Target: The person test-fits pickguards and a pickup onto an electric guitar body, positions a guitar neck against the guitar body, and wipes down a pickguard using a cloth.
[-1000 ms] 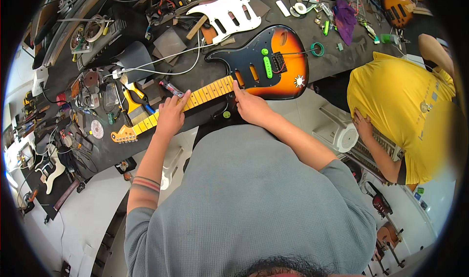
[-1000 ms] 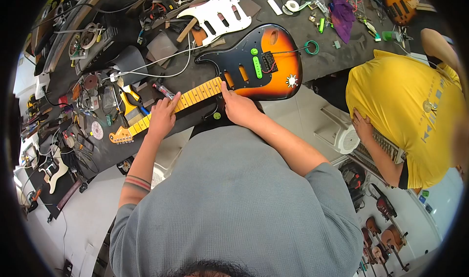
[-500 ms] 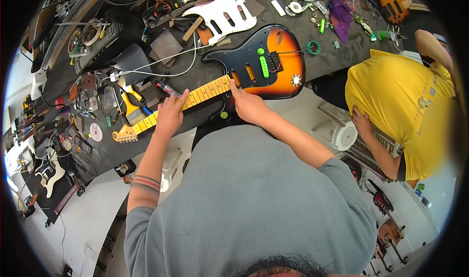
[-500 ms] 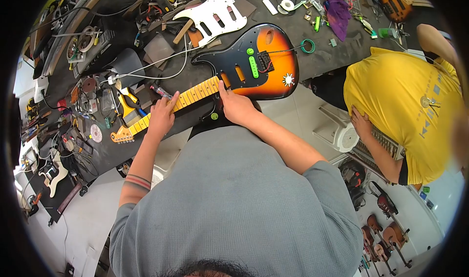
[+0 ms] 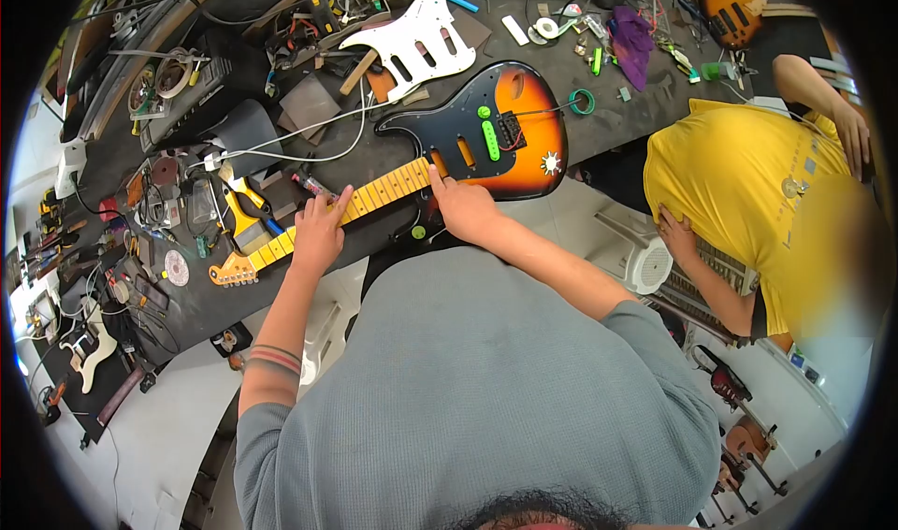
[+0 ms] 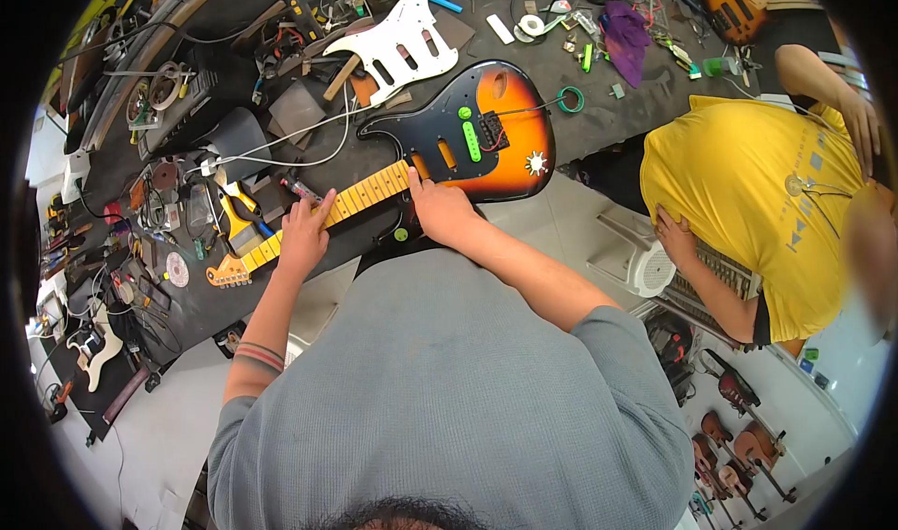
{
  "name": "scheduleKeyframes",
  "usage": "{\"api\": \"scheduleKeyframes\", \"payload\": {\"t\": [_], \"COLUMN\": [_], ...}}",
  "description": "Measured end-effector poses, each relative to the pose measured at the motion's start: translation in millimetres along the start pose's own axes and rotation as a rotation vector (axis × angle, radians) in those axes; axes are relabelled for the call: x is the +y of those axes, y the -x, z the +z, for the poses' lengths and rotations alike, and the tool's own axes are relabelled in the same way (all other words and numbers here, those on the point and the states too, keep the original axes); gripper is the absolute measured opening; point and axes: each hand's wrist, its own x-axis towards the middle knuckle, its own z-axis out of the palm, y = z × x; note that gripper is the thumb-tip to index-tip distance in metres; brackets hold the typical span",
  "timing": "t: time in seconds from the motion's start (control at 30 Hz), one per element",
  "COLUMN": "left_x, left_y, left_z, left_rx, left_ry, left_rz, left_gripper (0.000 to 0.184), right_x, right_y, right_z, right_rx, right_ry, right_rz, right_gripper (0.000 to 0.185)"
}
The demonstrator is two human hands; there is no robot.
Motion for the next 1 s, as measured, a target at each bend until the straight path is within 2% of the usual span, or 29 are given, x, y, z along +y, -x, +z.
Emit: {"api": "scheduleKeyframes", "payload": {"t": [0.07, 0.17, 0.33, 0.43, 0.63, 0.73, 0.93, 1.0], "left_x": [2, 14, 51, 72, 83, 88, 106, 116], "left_y": [1, -1, -21, -33, -38, -33, -24, -26], "left_z": [0, -1, -1, -1, 6, 10, 13, 12], "left_rx": [0.008, 0.184, 0.215, 0.235, 0.258, 0.276, 0.325, 0.361], "left_ry": [-0.028, -0.020, 0.059, 0.044, 0.055, 0.075, 0.083, 0.084], "left_rz": [0.007, 0.081, 0.213, 0.256, 0.205, 0.176, 0.058, -0.002], "left_gripper": [0.091, 0.089, 0.073, 0.068, 0.060, 0.058, 0.054, 0.055], "right_x": [0, -3, -2, -4, 3, 32, 89, 104], "right_y": [-1, -4, -4, -3, 13, 36, 94, 94], "right_z": [2, 3, 6, -1, -5, 21, 14, 9], "right_rx": [0.012, 0.020, 0.093, 0.060, 0.073, 0.126, -0.097, -0.059], "right_ry": [0.035, 0.073, 0.083, 0.104, -0.076, -0.153, -0.192, -0.159], "right_rz": [-0.005, -0.012, -0.024, -0.006, 0.028, 0.040, 0.207, 0.203], "right_gripper": [0.078, 0.075, 0.071, 0.067, 0.065, 0.062, 0.061, 0.064]}}
